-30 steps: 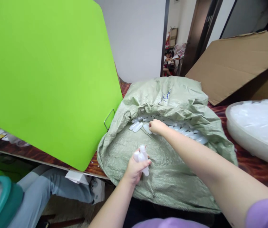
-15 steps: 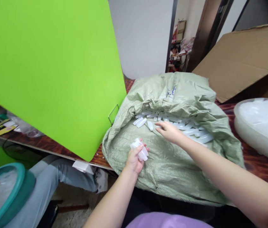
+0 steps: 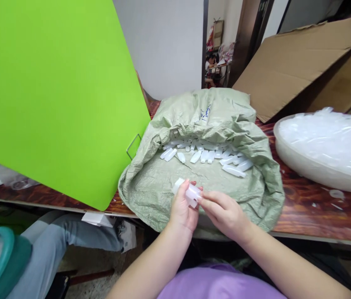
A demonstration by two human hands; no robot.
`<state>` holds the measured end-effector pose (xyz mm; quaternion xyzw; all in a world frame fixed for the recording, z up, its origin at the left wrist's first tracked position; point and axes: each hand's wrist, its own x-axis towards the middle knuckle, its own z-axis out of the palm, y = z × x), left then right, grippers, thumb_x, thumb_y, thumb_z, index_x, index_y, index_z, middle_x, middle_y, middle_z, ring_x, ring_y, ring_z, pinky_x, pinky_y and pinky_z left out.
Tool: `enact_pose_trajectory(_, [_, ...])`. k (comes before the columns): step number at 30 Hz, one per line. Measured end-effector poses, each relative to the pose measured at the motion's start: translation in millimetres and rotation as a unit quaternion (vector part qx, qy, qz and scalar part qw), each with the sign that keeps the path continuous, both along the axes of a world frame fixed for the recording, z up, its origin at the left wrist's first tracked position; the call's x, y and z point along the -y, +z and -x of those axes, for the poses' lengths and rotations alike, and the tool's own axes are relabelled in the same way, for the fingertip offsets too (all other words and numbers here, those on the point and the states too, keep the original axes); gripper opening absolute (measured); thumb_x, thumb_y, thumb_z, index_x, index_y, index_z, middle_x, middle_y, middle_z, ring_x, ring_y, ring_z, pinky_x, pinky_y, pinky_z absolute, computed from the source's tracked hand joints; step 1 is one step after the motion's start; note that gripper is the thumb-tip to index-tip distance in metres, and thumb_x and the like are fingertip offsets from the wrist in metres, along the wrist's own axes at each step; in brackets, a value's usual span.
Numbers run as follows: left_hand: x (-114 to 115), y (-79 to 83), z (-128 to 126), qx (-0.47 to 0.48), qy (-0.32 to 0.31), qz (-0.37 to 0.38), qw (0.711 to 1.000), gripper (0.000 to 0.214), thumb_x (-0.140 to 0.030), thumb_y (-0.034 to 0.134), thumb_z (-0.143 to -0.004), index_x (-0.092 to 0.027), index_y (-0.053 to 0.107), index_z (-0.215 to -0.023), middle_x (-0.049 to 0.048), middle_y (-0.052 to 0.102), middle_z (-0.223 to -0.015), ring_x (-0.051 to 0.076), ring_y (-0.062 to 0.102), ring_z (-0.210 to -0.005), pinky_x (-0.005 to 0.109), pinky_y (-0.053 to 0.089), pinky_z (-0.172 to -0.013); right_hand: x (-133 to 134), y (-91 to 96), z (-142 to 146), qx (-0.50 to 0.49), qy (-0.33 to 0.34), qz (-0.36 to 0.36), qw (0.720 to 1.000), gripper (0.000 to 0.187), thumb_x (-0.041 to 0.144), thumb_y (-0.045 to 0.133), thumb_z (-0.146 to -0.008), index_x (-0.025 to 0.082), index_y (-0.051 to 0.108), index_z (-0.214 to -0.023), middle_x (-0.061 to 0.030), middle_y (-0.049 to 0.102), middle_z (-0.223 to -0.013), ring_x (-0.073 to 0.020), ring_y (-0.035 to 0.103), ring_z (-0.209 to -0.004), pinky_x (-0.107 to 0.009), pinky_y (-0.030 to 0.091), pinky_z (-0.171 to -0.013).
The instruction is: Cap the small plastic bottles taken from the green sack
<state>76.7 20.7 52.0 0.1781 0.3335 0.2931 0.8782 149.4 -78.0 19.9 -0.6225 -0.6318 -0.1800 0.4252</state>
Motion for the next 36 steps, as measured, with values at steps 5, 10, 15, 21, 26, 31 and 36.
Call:
enact_pose_trajectory(5, [18.3, 6.4, -1.8, 0.005, 0.018, 0.000, 1.000, 0.026, -0.028, 0.071, -0.065, -0.013, 0.053, -0.079, 0.0001, 0.058, -0.067, 0.011, 0.057, -0.057, 0.021, 0.045, -0.051, 10.7, 6.1, -1.8, -0.150, -0.071, 0.010, 0.986, 0.016, 0.027, 0.060, -0.081, 0.018, 0.061, -0.096, -0.0060, 0.065, -0.085, -0.0167, 0.058, -0.079, -0.031, 0.047, -0.072])
enact_pose_trajectory(10, [30.2, 4.8, -0.3, -0.020, 0.018, -0.062, 0.998, 0.033, -0.031, 0.074, -0.061, -0.012, 0.053, -0.079, -0.0007, 0.057, -0.066, 0.009, 0.055, -0.056, 0.019, 0.043, -0.051, 12.4, 16.1, -4.1, -0.514, -0.015, 0.110, 0.851, 0.034, 0.049, 0.055, -0.081, 0.016, 0.060, -0.087, -0.0036, 0.060, -0.076, -0.0141, 0.054, -0.069, -0.027, 0.044, -0.064])
enact_pose_trajectory(15, [44.0, 3.9, 2.8, -0.018, -0.018, -0.171, 0.985, 0.031, -0.033, 0.072, -0.064, -0.012, 0.052, -0.077, -0.0001, 0.057, -0.064, 0.010, 0.055, -0.055, 0.020, 0.043, -0.053, 23.1, 23.1, -4.2, -0.668, 0.051, 0.106, 0.735, 0.040, 0.054, 0.058, -0.075, 0.014, 0.054, -0.074, 0.0001, 0.057, -0.062, -0.0078, 0.044, -0.053, -0.021, 0.034, -0.051])
enact_pose_trajectory(21, [61.1, 7.3, 4.2, 0.003, -0.052, -0.201, 0.978, 0.032, -0.037, 0.069, -0.067, -0.013, 0.052, -0.081, -0.0005, 0.055, -0.061, 0.009, 0.052, -0.050, 0.020, 0.040, -0.051, 41.2, 27.5, 7.4, -0.765, 0.081, 0.076, 0.635, 0.052, 0.066, 0.049, -0.076, 0.017, 0.048, -0.095, 0.0018, 0.056, -0.057, -0.0076, 0.043, -0.045, -0.020, 0.032, -0.046])
enact_pose_trajectory(26, [74.8, 9.7, 11.4, -0.012, -0.026, -0.184, 0.983, 0.033, -0.035, 0.071, -0.064, -0.013, 0.053, -0.080, -0.0014, 0.055, -0.064, 0.010, 0.052, -0.055, 0.020, 0.040, -0.052, 59.3, 26.0, 14.8, -0.678, 0.087, 0.104, 0.722, 0.047, 0.061, 0.062, -0.069, 0.017, 0.050, -0.084, 0.0038, 0.053, -0.057, -0.0070, 0.041, -0.044, -0.020, 0.031, -0.043])
enact_pose_trajectory(31, [89.7, 11.7, 19.4, -0.007, -0.018, -0.181, 0.983, 0.033, -0.033, 0.073, -0.061, -0.013, 0.056, -0.081, -0.0021, 0.055, -0.067, 0.008, 0.052, -0.057, 0.019, 0.040, -0.054, 77.0, 22.2, 19.0, -0.602, 0.012, 0.119, 0.790, 0.051, 0.065, 0.043, -0.079, 0.015, 0.054, -0.077, 0.0004, 0.052, -0.059, -0.0084, 0.041, -0.046, -0.022, 0.033, -0.045])
enact_pose_trajectory(36, [94.3, 12.7, 21.0, 0.007, -0.027, -0.160, 0.987, 0.028, -0.032, 0.071, -0.062, -0.013, 0.057, -0.077, -0.0015, 0.056, -0.067, 0.009, 0.053, -0.056, 0.020, 0.040, -0.052, 82.4, 29.7, 25.4, -0.543, 0.016, 0.129, 0.830, 0.044, 0.057, 0.043, -0.084, 0.017, 0.051, -0.069, 0.0002, 0.048, -0.058, -0.0099, 0.042, -0.051, -0.024, 0.037, -0.050])
